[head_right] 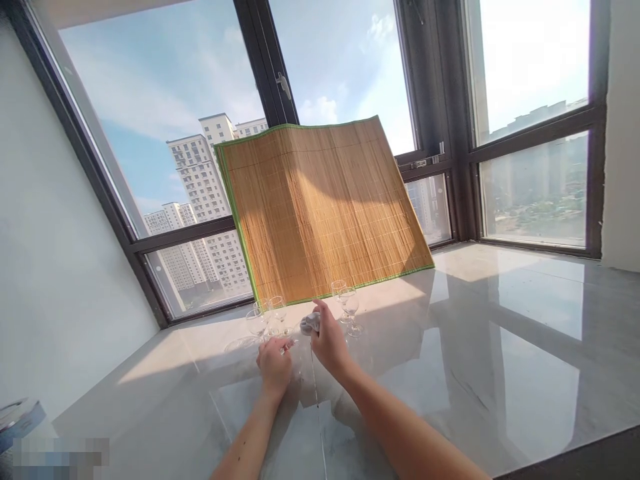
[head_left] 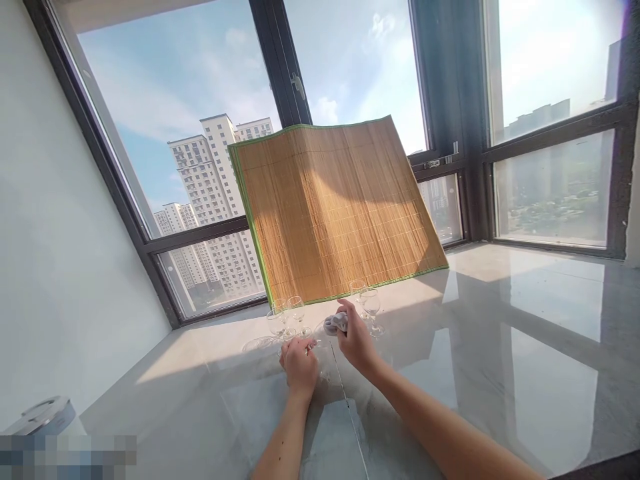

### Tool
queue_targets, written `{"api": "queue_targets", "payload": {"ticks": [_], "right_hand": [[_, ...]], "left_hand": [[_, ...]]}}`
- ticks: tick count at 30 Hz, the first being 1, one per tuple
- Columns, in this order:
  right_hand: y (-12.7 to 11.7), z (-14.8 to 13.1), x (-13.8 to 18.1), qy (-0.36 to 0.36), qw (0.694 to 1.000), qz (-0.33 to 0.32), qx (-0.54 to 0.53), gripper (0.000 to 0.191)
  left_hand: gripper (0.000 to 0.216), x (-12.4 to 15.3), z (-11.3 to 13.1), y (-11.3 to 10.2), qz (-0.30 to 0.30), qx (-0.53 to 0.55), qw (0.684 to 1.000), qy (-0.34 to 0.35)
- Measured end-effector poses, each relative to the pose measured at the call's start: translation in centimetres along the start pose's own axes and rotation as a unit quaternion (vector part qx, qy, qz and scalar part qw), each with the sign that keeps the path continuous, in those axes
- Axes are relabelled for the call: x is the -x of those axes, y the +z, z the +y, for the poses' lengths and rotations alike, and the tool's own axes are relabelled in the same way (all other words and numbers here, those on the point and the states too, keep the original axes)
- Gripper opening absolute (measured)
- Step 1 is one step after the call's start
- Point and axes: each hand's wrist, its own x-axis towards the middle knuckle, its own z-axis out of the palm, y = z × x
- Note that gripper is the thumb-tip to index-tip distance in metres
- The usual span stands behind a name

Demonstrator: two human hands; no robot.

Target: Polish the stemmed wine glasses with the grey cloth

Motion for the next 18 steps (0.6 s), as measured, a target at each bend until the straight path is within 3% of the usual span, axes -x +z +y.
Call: {"api": "queue_targets", "payload": {"ticks": [4, 9, 18], "right_hand": [[0.2, 0.8, 0.0, 0.050, 0.998, 0.034, 0.021, 0.059], [0.8, 2.0, 0.5, 0.107, 0.994, 0.008, -0.008, 0.059], [0.6, 2.6, 0.2, 0.149, 0.989, 0.014, -0.009, 0.062]], "left_hand": [[0.027, -0.2, -0.5, 0.2, -0.006, -0.013, 1.000, -0.005], [0.026, -0.5, -1.2, 0.3, -0.012, -0.008, 1.000, -0.014], [0.024, -0.6, -1.1, 0.5, -0.012, 0.013, 1.000, -0.016]]}}
